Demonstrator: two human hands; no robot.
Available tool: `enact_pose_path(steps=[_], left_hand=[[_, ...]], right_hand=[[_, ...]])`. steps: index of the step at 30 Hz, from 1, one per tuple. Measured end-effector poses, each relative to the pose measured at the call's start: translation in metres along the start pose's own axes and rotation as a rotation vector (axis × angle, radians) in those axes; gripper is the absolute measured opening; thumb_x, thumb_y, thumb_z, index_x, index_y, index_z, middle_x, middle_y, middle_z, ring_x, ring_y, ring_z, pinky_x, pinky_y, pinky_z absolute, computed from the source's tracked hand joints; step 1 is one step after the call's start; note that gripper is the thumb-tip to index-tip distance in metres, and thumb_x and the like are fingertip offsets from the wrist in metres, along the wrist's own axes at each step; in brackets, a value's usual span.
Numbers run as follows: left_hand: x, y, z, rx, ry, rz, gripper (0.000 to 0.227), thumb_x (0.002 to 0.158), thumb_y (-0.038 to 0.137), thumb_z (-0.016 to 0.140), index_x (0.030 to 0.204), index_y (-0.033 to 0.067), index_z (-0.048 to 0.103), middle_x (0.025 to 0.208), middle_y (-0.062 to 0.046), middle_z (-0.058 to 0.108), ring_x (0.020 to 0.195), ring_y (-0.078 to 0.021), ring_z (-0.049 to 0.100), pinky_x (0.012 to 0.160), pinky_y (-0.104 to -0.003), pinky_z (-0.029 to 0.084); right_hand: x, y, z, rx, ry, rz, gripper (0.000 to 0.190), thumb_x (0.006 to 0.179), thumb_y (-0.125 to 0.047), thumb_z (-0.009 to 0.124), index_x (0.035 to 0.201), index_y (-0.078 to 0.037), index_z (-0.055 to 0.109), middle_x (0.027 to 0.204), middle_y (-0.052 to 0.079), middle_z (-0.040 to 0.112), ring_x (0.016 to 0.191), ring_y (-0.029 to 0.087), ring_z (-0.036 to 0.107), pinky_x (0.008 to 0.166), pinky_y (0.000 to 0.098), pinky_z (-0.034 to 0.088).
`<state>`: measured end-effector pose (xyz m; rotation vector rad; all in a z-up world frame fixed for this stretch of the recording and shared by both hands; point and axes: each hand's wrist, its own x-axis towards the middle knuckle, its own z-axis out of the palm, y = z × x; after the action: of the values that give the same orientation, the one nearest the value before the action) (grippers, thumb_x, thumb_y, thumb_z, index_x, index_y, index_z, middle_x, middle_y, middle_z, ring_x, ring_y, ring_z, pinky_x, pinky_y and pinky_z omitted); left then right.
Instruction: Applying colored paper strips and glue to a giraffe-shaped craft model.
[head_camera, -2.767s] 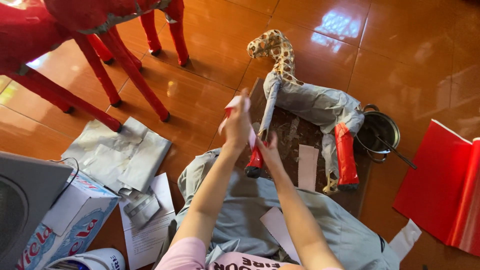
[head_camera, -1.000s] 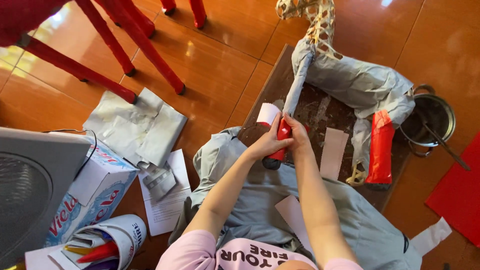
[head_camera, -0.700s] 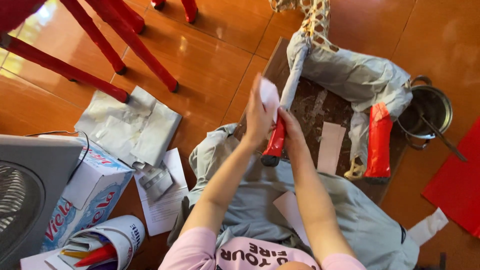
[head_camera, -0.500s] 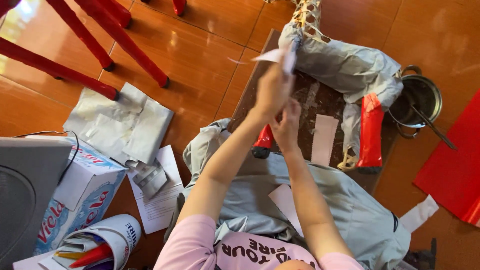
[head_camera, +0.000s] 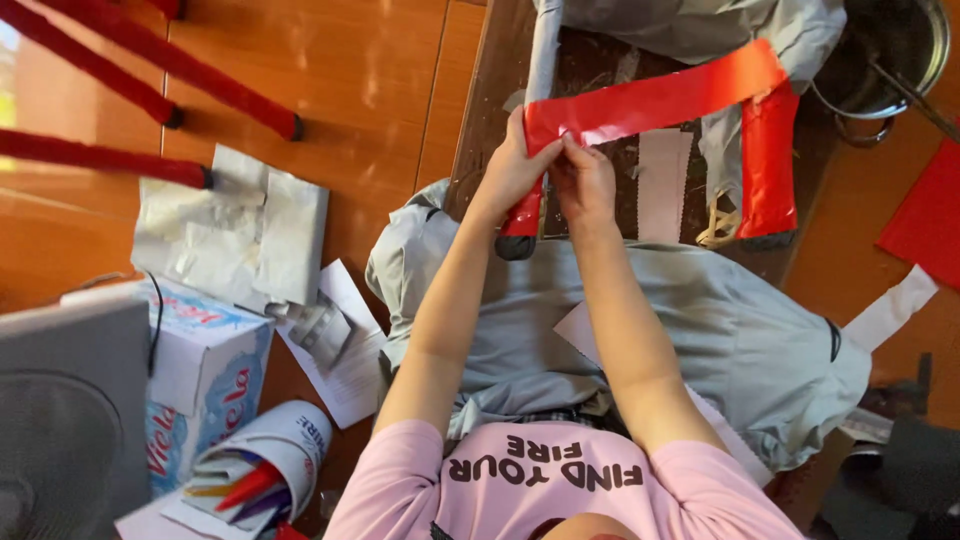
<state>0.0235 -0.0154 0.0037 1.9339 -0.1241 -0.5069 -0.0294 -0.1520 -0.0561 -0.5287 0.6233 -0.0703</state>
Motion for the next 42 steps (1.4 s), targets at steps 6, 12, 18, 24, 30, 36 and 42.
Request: enact_pose_path(steps=[6, 12, 18, 24, 30, 36, 42], left_hand=[[0.002, -0.014, 0.006, -0.043, 0.036, 0.055, 0.072, 0.089, 0.033, 0.077, 0.147, 0.0100, 0.042, 0.113, -0.023, 0.076, 0.103, -0.0370, 0.077, 0.086, -0.043, 0.061], [0.002, 0.004, 0.001, 0.047, -0.020, -0.090, 0.073, 0.090, 0.023, 0.072, 0.152, 0.0131, 0.035, 0.099, -0.022, 0.075, 0.089, -0.0375, 0.076, 0.077, -0.044, 0.061], [0.003, -0.010, -0.003, -0.321, -0.245, 0.134, 0.080, 0.088, 0.005, 0.081, 0.153, 0.0012, 0.036, 0.136, -0.028, 0.060, 0.126, -0.0320, 0.063, 0.107, -0.041, 0.055], [-0.001, -0.012, -0.016, -0.256, -0.255, 0.203, 0.122, 0.088, 0.014, 0.089, 0.165, 0.0066, -0.006, 0.167, -0.027, 0.029, 0.151, -0.0313, 0.039, 0.120, -0.040, 0.039], [-0.015, 0.026, -0.025, 0.067, 0.330, 0.219, 0.117, 0.088, 0.017, 0.085, 0.166, 0.0109, -0.002, 0.165, -0.028, 0.030, 0.146, -0.0372, 0.045, 0.116, -0.041, 0.043], [0.044, 0.052, -0.045, -0.049, 0.509, 0.558, 0.083, 0.100, -0.004, 0.068, 0.164, 0.0179, 0.019, 0.169, -0.016, 0.030, 0.140, -0.0337, 0.058, 0.113, -0.037, 0.052], [0.074, 0.063, 0.011, 0.169, 0.148, 0.584, 0.083, 0.105, -0.003, 0.068, 0.167, 0.0275, 0.021, 0.151, -0.004, 0.052, 0.120, -0.0232, 0.073, 0.100, -0.028, 0.063]], right_hand=[[-0.002, -0.018, -0.019, -0.366, 0.020, 0.171, 0.021, 0.105, -0.019, 0.069, 0.098, 0.001, 0.069, 0.092, 0.009, 0.073, 0.082, 0.021, 0.067, 0.076, 0.0358, 0.051], [-0.023, -0.032, 0.049, -1.181, 0.006, -0.263, 0.039, 0.113, -0.029, 0.053, 0.103, 0.004, 0.071, 0.087, 0.009, 0.072, 0.079, 0.015, 0.062, 0.074, 0.0302, 0.049], [0.057, -0.023, 0.051, -0.717, -0.174, 0.202, 0.036, 0.108, -0.035, 0.058, 0.115, -0.002, 0.069, 0.103, 0.006, 0.072, 0.090, 0.013, 0.066, 0.084, 0.0294, 0.057], [0.048, -0.021, 0.059, -0.280, -0.162, 0.318, 0.036, 0.101, -0.036, 0.066, 0.115, -0.003, 0.070, 0.103, 0.006, 0.073, 0.094, 0.016, 0.070, 0.088, 0.0339, 0.061], [0.044, 0.001, 0.053, -0.159, -0.200, 0.303, 0.045, 0.098, -0.052, 0.068, 0.114, -0.010, 0.067, 0.094, 0.006, 0.071, 0.081, 0.018, 0.067, 0.072, 0.0339, 0.057], [-0.005, -0.019, 0.099, -0.587, -0.164, -0.017, 0.053, 0.097, -0.050, 0.058, 0.133, -0.011, 0.048, 0.096, 0.005, 0.070, 0.081, 0.021, 0.068, 0.068, 0.0326, 0.056], [-0.006, -0.025, 0.097, -1.078, -0.030, -0.606, 0.038, 0.103, -0.020, 0.065, 0.135, -0.003, 0.053, 0.107, 0.007, 0.070, 0.093, 0.020, 0.069, 0.077, 0.0336, 0.056]])
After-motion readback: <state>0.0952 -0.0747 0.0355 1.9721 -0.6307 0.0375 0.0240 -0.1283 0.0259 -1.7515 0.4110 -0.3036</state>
